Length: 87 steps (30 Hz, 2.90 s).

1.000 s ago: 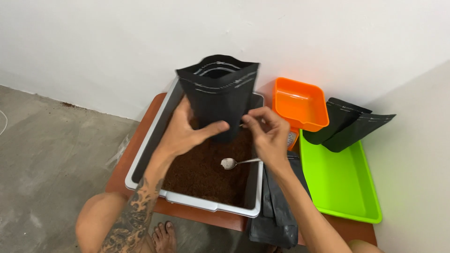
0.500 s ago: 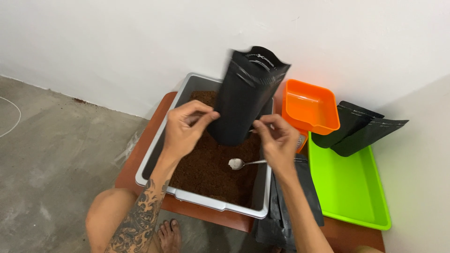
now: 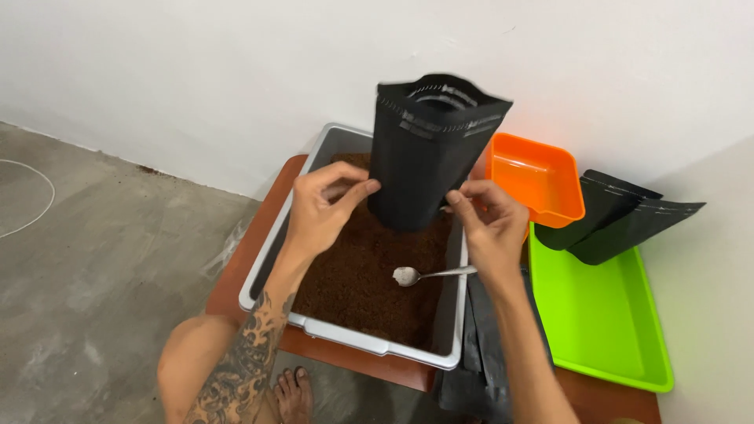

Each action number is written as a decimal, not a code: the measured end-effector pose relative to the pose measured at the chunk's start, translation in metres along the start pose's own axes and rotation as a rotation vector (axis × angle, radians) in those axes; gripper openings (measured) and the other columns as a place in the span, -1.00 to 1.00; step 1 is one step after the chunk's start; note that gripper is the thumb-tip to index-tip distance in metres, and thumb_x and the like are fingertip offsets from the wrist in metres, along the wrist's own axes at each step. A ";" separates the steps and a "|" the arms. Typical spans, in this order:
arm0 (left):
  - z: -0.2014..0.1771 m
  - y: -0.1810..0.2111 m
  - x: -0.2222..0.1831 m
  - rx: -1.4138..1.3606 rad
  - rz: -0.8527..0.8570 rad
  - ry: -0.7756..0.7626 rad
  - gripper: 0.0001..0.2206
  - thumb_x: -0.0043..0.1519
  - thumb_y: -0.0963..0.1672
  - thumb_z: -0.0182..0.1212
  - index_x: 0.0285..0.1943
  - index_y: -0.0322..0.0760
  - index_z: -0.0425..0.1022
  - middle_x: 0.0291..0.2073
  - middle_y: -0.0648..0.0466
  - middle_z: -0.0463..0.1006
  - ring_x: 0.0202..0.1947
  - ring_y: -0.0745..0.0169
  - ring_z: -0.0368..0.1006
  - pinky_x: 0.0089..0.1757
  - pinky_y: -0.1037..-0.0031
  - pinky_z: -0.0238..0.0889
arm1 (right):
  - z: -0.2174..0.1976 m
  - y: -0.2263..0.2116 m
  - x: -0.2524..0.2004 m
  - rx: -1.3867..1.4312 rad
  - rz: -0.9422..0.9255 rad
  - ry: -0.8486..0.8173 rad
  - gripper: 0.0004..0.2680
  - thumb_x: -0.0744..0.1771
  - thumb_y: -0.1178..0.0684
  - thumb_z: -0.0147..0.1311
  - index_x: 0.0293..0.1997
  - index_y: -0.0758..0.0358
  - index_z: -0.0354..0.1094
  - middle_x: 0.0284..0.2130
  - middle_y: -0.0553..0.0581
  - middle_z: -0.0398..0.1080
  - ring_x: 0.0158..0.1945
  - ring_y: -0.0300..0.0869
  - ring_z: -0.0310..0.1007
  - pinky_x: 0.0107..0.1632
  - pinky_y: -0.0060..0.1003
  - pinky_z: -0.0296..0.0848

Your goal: The person is filling black resealable pouches with coffee grounds using a spoon and weighing them on an analog scale.

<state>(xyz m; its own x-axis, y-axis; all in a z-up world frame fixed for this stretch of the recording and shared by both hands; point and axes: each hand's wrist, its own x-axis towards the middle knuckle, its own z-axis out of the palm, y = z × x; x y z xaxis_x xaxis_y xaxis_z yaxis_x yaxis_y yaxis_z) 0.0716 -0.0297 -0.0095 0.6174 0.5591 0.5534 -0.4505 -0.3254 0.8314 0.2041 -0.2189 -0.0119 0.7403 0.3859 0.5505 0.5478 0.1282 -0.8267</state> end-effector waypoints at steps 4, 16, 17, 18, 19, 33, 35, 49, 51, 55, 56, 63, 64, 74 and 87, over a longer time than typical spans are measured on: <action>0.022 0.009 0.027 0.020 0.023 -0.077 -0.94 0.19 -0.22 0.42 -0.21 -0.30 0.65 -0.42 -0.03 0.68 -0.34 0.30 0.60 -0.23 0.39 0.56 | -0.032 -0.006 0.026 -0.015 0.018 0.013 -0.95 0.33 0.31 0.26 -0.19 0.37 0.52 -0.43 0.17 0.49 -0.28 -0.26 0.46 -0.12 -0.29 0.58; 0.184 -0.033 0.115 0.082 0.264 -0.343 -0.96 0.17 -0.27 0.34 -0.24 -0.40 0.59 -0.42 -0.13 0.66 -0.33 -0.06 0.68 -0.31 0.33 0.57 | -0.159 0.029 0.091 -0.235 -0.020 0.103 -0.97 0.41 0.30 0.19 -0.11 0.39 0.50 -0.32 0.24 0.53 -0.22 -0.18 0.58 -0.05 -0.23 0.63; 0.192 -0.039 0.117 0.125 0.250 -0.361 -0.97 0.18 -0.27 0.33 -0.25 -0.40 0.60 -0.42 -0.13 0.66 -0.33 -0.07 0.67 -0.31 0.34 0.57 | -0.165 0.038 0.093 -0.252 -0.011 0.106 -0.98 0.41 0.29 0.19 -0.11 0.39 0.50 -0.32 0.22 0.53 -0.21 -0.21 0.57 -0.06 -0.23 0.63; 0.199 -0.047 0.117 0.170 0.234 -0.379 -0.97 0.18 -0.27 0.32 -0.25 -0.40 0.60 -0.42 -0.13 0.66 -0.33 -0.08 0.67 -0.32 0.35 0.57 | -0.170 0.049 0.093 -0.268 -0.001 0.108 -0.99 0.41 0.28 0.19 -0.12 0.39 0.50 -0.32 0.20 0.53 -0.20 -0.25 0.55 -0.07 -0.24 0.63; 0.204 -0.054 0.115 0.169 0.231 -0.384 -0.97 0.18 -0.27 0.32 -0.25 -0.40 0.60 -0.42 -0.13 0.66 -0.33 -0.08 0.67 -0.32 0.35 0.57 | -0.172 0.054 0.092 -0.269 0.004 0.111 -0.99 0.41 0.28 0.19 -0.12 0.39 0.50 -0.32 0.20 0.53 -0.20 -0.25 0.55 -0.07 -0.24 0.63; 0.213 -0.095 0.109 0.328 0.122 -0.481 -0.95 0.20 -0.27 0.30 -0.21 -0.46 0.59 -0.38 -0.23 0.64 -0.31 -0.20 0.65 -0.35 0.29 0.57 | -0.172 0.075 0.082 -0.388 0.060 0.065 -0.96 0.38 0.30 0.18 -0.15 0.39 0.54 -0.32 0.26 0.55 -0.18 -0.11 0.57 -0.12 -0.19 0.57; 0.214 -0.097 0.107 0.323 0.117 -0.472 -0.94 0.19 -0.27 0.31 -0.21 -0.48 0.59 -0.39 -0.25 0.64 -0.30 -0.22 0.65 -0.34 0.28 0.57 | -0.172 0.075 0.082 -0.394 0.067 0.063 -0.95 0.37 0.30 0.19 -0.14 0.39 0.55 -0.31 0.27 0.56 -0.18 -0.08 0.59 -0.12 -0.19 0.57; 0.193 -0.086 0.104 0.195 0.091 -0.397 -0.72 0.16 -0.24 0.40 0.04 -0.48 0.53 -0.29 -0.27 0.62 -0.23 -0.13 0.65 -0.26 0.29 0.59 | -0.203 0.068 0.078 -0.357 0.054 0.112 -0.81 0.33 0.22 0.32 0.03 0.35 0.50 -0.20 0.27 0.54 -0.13 -0.11 0.58 -0.13 -0.20 0.64; 0.180 -0.077 0.102 0.141 0.151 -0.286 -0.67 0.22 -0.21 0.37 0.12 -0.48 0.46 -0.22 -0.37 0.59 -0.14 -0.32 0.61 -0.24 0.15 0.59 | -0.210 0.062 0.072 -0.266 0.059 0.188 -0.83 0.43 0.11 0.21 0.09 0.39 0.44 -0.13 0.30 0.51 -0.05 -0.13 0.54 -0.08 -0.26 0.66; 0.150 -0.060 0.101 0.197 0.028 -0.259 -0.66 0.25 -0.14 0.33 0.18 -0.28 0.45 -0.11 -0.01 0.59 -0.11 0.21 0.55 -0.11 0.48 0.54 | -0.219 0.034 0.058 -0.212 0.192 0.298 -0.79 0.42 -0.11 0.12 -0.02 0.20 0.48 -0.18 0.09 0.55 -0.13 -0.31 0.56 -0.15 -0.43 0.69; 0.145 -0.061 0.100 0.192 0.077 -0.202 -0.76 0.28 -0.14 0.29 0.09 -0.30 0.51 -0.12 -0.02 0.62 -0.13 0.20 0.57 -0.11 0.50 0.53 | -0.223 0.036 0.054 -0.211 0.185 0.316 -0.75 0.42 -0.16 0.08 -0.03 0.22 0.49 -0.17 0.08 0.55 -0.10 -0.29 0.57 -0.14 -0.41 0.69; 0.113 -0.043 0.084 0.240 0.221 -0.015 -0.52 0.35 -0.13 0.08 -0.74 -0.20 0.53 -0.11 -0.07 0.72 0.14 0.08 0.55 0.11 0.24 0.36 | -0.216 0.022 0.032 -0.354 0.186 0.482 -0.65 0.26 0.11 -0.17 0.07 0.04 0.54 0.15 0.15 0.13 -0.70 -0.20 0.41 -0.34 -0.52 0.43; 0.111 -0.046 0.085 0.241 0.224 -0.014 -0.52 0.35 -0.13 0.08 -0.74 -0.20 0.53 -0.11 -0.07 0.72 0.14 0.08 0.55 0.11 0.24 0.36 | -0.214 0.020 0.031 -0.352 0.184 0.482 -0.65 0.26 0.11 -0.17 0.07 0.04 0.54 0.15 0.15 0.13 -0.70 -0.20 0.41 -0.34 -0.52 0.43; 0.120 -0.046 0.079 0.187 0.208 -0.110 -0.84 0.27 -0.20 0.16 -0.10 -0.33 0.66 -0.09 -0.13 0.64 -0.40 0.25 0.56 -0.04 0.34 0.50 | -0.210 0.035 0.028 -0.293 -0.001 0.329 -0.82 0.36 0.13 -0.13 -0.32 0.19 0.47 -0.30 0.08 0.56 -0.04 -0.27 0.53 0.15 -0.30 0.38; 0.201 -0.059 0.065 0.265 0.173 -0.279 -0.08 0.06 0.11 0.54 0.46 -0.38 0.07 0.11 -0.30 0.40 0.25 -0.40 0.21 0.23 -0.31 -0.07 | -0.210 0.070 0.033 -0.292 -0.083 0.240 -0.85 0.27 0.40 0.10 -0.22 0.30 0.47 -0.33 0.22 0.52 -0.22 -0.14 0.59 -0.18 -0.36 0.55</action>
<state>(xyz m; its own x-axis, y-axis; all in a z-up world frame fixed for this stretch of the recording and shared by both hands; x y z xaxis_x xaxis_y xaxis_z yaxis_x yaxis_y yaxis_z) 0.2677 -0.1273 -0.0127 0.7148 0.2627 0.6481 -0.4037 -0.6017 0.6892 0.3493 -0.3889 -0.0272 0.7398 0.1555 0.6547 0.6722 -0.1292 -0.7290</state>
